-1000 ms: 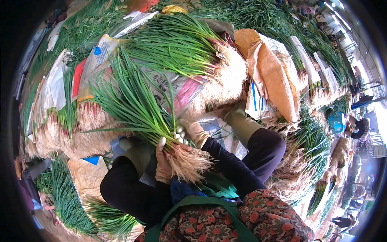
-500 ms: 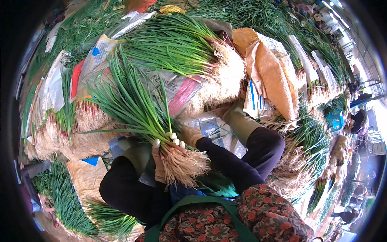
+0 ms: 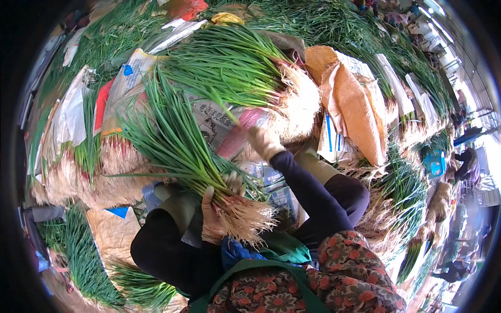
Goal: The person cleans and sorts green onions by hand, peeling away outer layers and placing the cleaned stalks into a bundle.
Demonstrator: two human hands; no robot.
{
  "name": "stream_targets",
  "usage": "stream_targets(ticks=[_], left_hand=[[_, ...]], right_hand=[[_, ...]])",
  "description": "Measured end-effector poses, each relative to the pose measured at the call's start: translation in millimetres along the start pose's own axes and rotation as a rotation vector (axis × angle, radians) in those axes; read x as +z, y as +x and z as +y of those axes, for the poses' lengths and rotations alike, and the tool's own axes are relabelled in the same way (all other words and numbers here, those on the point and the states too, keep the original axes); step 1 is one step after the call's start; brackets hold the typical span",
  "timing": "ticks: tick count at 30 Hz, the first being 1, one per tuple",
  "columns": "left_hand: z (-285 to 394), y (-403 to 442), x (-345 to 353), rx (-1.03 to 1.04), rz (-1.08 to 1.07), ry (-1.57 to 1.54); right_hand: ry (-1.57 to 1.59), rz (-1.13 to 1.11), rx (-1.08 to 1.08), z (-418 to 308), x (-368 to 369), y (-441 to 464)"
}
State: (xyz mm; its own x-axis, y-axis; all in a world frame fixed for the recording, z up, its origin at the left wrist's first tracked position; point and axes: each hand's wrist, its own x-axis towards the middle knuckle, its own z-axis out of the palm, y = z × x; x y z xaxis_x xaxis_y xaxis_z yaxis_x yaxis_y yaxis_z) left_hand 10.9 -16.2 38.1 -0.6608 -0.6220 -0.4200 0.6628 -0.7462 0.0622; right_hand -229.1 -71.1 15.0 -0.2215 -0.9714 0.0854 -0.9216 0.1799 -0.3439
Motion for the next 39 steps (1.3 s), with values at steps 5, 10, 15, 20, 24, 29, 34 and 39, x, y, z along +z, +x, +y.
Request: stream_targets(ticks=[5, 10, 15, 20, 24, 29, 34, 39], left_hand=[[7, 8, -30, -0.103, -0.115, 0.129], [-1, -1, -2, 0.016, 0.011, 0.089], [3, -10, 2, 0.024, -0.211, 0.033], [8, -5, -23, 0.008, -0.265, 0.009], [13, 0, -21, -0.049, -0.442, 0.031], [7, -15, 9, -0.104, -0.276, -0.229], [10, -9, 6, -0.065, -0.194, -0.001], [6, 6, -19, -0.076, -0.122, 0.054]], right_hand=[[-0.412, -0.384, -0.276, -49, 4, -114], [0.335, -0.739, -0.345, -8, -4, -93], [1.629, -0.725, 0.542, -61, 23, -56], [1.199, -0.412, 0.234, -68, 64, -72], [0.253, -0.68, 0.241, -25, 68, -77], [-0.318, 0.047, -0.076, 38, 35, 5], [-1.199, -0.078, 0.158, 92, 56, 66], [-0.198, -0.144, -0.267, 16, 6, -31]])
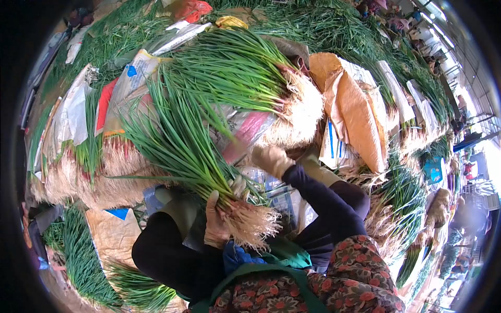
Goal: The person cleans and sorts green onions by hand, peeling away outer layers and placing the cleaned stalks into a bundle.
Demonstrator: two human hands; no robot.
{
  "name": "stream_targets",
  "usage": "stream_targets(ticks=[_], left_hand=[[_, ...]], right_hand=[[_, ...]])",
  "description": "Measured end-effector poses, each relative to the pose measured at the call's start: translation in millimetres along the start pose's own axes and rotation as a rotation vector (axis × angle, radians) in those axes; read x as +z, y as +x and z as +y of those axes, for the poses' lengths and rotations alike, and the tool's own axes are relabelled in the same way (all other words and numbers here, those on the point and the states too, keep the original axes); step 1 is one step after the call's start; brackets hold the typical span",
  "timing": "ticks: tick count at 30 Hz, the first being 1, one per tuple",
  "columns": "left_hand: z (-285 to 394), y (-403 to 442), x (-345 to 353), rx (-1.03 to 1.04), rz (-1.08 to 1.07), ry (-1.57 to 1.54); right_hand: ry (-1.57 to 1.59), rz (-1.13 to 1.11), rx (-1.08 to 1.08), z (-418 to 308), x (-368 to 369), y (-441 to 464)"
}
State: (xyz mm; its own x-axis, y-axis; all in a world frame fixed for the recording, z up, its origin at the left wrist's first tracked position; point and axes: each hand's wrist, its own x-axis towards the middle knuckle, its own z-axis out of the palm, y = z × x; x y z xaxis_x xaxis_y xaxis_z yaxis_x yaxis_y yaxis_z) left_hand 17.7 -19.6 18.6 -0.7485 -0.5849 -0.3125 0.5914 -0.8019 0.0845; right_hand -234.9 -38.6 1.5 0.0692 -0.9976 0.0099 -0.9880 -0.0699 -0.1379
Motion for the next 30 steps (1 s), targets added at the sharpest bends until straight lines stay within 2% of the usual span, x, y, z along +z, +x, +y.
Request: stream_targets(ticks=[1, 2, 3, 5, 7, 9, 10, 12, 14, 16, 17, 18, 21, 23, 25, 27, 28, 29, 30], left_hand=[[0, 1, -4, -0.028, 0.035, 0.033], [-2, 0, -7, -0.015, 0.122, 0.079], [-2, -1, -2, -0.006, 0.106, 0.086], [-1, -2, 11, 0.015, 0.069, 0.106], [-8, 2, 2, 0.054, 0.114, 0.091], [-10, 4, -8, 0.049, 0.103, 0.076], [-10, -1, 6, 0.056, 0.142, 0.083], [-7, -1, -15, -0.019, 0.106, 0.143], [-5, -2, -16, -0.02, 0.085, 0.153], [-8, -5, 5, 0.06, 0.075, 0.102], [-9, -6, 14, 0.091, -0.031, 0.049], [-7, -8, 19, 0.097, -0.048, 0.057], [-5, -11, 24, 0.063, -0.027, 0.041], [-2, -13, 27, 0.015, -0.033, 0.047], [-1, -14, 33, -0.007, -0.061, 0.057], [-3, -15, 40, 0.0, -0.074, 0.047], [-4, -13, 34, 0.031, -0.061, 0.043], [-4, -12, 28, 0.063, -0.049, 0.037], [-2, -13, 26, 0.029, -0.066, 0.034]], right_hand=[[-0.004, 0.034, -0.089, -27, -8, -19], [0.26, -0.209, -0.098, -44, -23, -36], [0.512, -0.453, -0.043, -61, -39, -54], [0.558, -0.323, -0.227, -56, -19, -74], [0.779, -0.287, -0.147, -43, -2, -55], [0.748, -0.345, 0.15, -47, -38, -25], [1.097, -0.314, 0.262, -54, -24, -14], [1.416, -0.265, 0.405, -65, 9, 2], [1.344, -0.239, 0.479, -75, 31, 6], [0.84, -0.182, 0.49, -74, 30, -5], [0.615, -0.187, 0.519, -71, 29, -14], [0.545, -0.424, 0.455, -57, 30, -23], [0.214, -0.466, -0.02, -15, 37, -31], [0.171, -0.25, 0.367, -6, -14, 2], [0.211, 0.244, 0.266, 18, -46, 28], [0.191, 0.298, 0.266, 44, -43, 51], [-0.01, 0.45, 0.154, 71, -6, 61], [-0.164, 0.148, 0.328, 57, -12, 62], [-0.248, 0.0, 0.366, 58, 2, 63]])
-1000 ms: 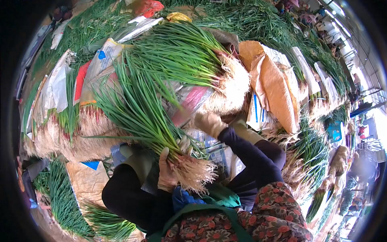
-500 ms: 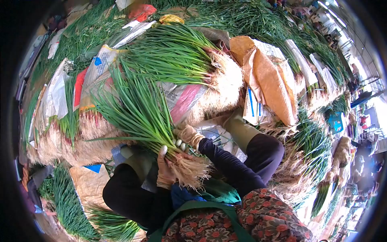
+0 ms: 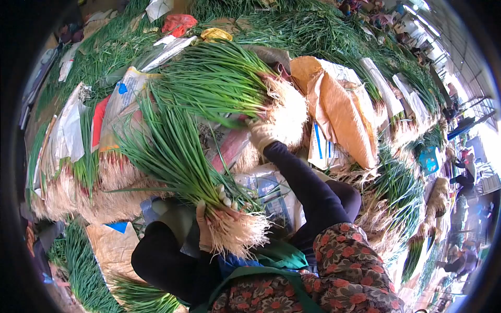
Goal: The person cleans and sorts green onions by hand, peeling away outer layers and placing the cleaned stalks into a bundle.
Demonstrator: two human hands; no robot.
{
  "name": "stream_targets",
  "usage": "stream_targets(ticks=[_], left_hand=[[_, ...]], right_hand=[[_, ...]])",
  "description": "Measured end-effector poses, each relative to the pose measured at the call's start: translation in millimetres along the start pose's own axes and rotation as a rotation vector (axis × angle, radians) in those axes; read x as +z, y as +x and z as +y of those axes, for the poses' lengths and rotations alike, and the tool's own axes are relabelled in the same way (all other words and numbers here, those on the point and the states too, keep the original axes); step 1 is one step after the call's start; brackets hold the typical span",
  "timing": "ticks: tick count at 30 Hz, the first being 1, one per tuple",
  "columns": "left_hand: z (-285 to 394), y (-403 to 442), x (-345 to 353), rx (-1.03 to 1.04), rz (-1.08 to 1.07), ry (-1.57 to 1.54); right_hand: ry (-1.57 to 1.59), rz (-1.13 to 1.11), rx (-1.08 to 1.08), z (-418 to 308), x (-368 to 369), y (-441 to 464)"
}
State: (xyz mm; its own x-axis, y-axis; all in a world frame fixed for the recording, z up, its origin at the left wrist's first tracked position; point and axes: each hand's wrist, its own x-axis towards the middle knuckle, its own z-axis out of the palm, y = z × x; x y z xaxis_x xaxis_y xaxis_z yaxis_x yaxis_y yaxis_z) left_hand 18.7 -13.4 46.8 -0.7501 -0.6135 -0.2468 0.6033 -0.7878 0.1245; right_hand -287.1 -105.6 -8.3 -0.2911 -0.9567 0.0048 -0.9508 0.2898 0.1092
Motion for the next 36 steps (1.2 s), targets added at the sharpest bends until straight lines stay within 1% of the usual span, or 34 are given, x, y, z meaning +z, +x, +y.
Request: stream_targets(ticks=[1, 2, 4, 5, 7, 9, 11, 14, 15, 17, 18, 19, 21, 22, 23, 24, 25, 26, 27, 29, 32, 33, 34, 35, 36], left_hand=[[0, 3, -2, 0.018, 0.017, 0.005], [0, 4, -1, 0.034, 0.037, 0.007], [0, 4, -2, 0.026, 0.086, -0.01], [0, 3, 1, 0.008, 0.078, -0.035], [-3, 4, 8, -0.028, 0.058, -0.08], [-9, 9, -3, -0.003, 0.093, -0.101], [-10, 11, -5, 0.006, 0.102, -0.092], [-7, 9, 0, 0.002, 0.109, -0.041], [-7, 9, -2, -0.014, 0.088, -0.057], [-8, 10, -14, -0.051, 0.048, -0.092], [3, 12, -27, -0.188, -0.11, -0.007], [-1, 11, -37, -0.17, -0.071, -0.021], [-5, 13, -29, -0.13, 0.001, -0.047], [-9, 15, -34, -0.077, 0.052, -0.03], [-9, 12, -33, -0.07, 0.071, -0.041], [-9, 10, -28, -0.065, 0.084, -0.05], [-7, 10, -16, -0.06, 0.092, -0.059], [-6, 6, -3, -0.047, 0.119, -0.009], [-6, 7, -3, -0.048, 0.098, -0.018], [-8, 8, -8, -0.053, 0.063, -0.035], [-14, 13, -12, -0.016, 0.127, -0.105], [-11, 14, -17, -0.06, 0.087, -0.069], [-7, 13, -26, -0.104, 0.054, -0.036], [-5, 14, -39, -0.153, 0.021, -0.003], [-10, 18, -67, -0.148, 0.05, -0.037]], right_hand=[[-0.111, -0.134, 0.019, -1, 13, -1], [0.303, -0.125, -0.096, -7, -10, -11], [0.474, 0.013, -0.317, -15, -32, -31], [0.41, -0.081, -0.27, -22, -65, -38], [0.079, 0.063, -0.247, 4, -23, -6], [-0.539, 0.202, -0.143, 10, -36, 17], [-0.003, 0.27, -0.05, 29, -36, 38], [-0.173, 0.375, -0.148, 21, -24, 41], [-0.223, 0.332, -0.28, 7, -31, 26], [-0.048, -0.039, -0.557, -14, -10, -1], [0.039, -0.175, -0.743, -24, -1, -23], [0.328, -0.204, -0.816, -42, 10, -37], [0.667, -0.591, -0.323, -49, -53, -70], [0.679, -0.367, -0.265, -41, -44, -70], [0.687, -0.139, -0.205, -32, -31, -65], [0.757, -0.161, 0.005, -20, -23, -49], [0.655, 0.014, 0.035, -13, -28, -36], [0.6, 0.174, -0.009, -6, -32, -25], [0.546, 0.329, -0.051, -3, -36, -16], [0.152, -0.014, 0.161, 1, -36, 10], [-0.041, -0.054, -0.095, 11, 8, 38], [0.374, 0.15, -0.33, -7, -34, 13], [0.209, 0.01, -0.477, -20, -24, 1], [0.393, -0.094, -0.605, -29, -23, -21], [0.595, -0.238, -0.72, -38, -23, -42]])
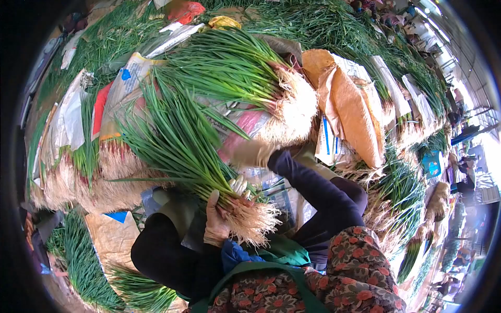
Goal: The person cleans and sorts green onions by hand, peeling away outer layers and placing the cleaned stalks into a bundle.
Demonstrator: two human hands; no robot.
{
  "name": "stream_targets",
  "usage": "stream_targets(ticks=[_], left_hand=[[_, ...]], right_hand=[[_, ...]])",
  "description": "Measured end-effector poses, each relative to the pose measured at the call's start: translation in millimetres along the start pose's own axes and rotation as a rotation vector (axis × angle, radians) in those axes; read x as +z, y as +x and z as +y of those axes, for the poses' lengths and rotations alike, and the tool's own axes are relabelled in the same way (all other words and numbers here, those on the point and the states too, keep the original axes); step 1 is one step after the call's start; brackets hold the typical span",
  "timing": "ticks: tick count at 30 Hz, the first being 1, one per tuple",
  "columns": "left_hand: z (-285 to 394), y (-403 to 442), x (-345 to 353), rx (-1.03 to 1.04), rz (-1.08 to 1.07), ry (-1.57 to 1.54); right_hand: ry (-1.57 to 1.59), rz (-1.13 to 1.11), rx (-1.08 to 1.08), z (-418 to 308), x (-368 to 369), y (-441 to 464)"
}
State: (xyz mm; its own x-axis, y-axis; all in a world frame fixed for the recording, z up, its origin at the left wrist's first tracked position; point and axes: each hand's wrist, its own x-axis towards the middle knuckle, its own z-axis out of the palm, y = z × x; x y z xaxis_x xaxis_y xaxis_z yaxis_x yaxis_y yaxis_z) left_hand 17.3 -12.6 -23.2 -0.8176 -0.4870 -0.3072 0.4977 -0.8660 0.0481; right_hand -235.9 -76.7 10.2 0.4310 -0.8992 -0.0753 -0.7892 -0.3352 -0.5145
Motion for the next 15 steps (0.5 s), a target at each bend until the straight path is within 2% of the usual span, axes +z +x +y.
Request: stream_targets(ticks=[1, 3, 5, 6, 8, 10, 11, 13, 14, 15], left_hand=[[0, -2, 4, 0.007, 0.03, -0.009], [1, -4, 22, 0.021, 0.088, -0.022], [-3, -3, 28, 0.108, 0.17, 0.002], [-3, -6, 39, 0.127, 0.172, 0.014], [0, -8, 39, 0.116, 0.118, 0.022], [4, -9, 15, 0.049, 0.016, 0.005], [2, -9, 19, 0.079, 0.037, 0.024], [1, -9, 40, 0.143, 0.078, 0.061], [2, -16, 53, 0.084, 0.041, 0.056], [0, -18, 61, 0.109, 0.074, 0.037]], right_hand=[[0.223, -0.115, -0.079, -16, 13, -10], [0.632, -0.236, 0.377, -57, 2, -16], [1.294, 0.15, 0.359, -7, 52, -20], [1.152, 0.257, 0.47, -4, 53, -19], [1.277, 0.119, 0.446, -6, 61, -15], [0.838, -0.203, 0.626, -84, -4, -4], [0.826, 0.018, 0.354, -53, 41, -13], [0.776, -0.004, 0.649, -83, 17, -14], [0.663, 0.096, 0.579, -75, 20, -16], [0.547, 0.196, 0.511, -57, 26, -21]])
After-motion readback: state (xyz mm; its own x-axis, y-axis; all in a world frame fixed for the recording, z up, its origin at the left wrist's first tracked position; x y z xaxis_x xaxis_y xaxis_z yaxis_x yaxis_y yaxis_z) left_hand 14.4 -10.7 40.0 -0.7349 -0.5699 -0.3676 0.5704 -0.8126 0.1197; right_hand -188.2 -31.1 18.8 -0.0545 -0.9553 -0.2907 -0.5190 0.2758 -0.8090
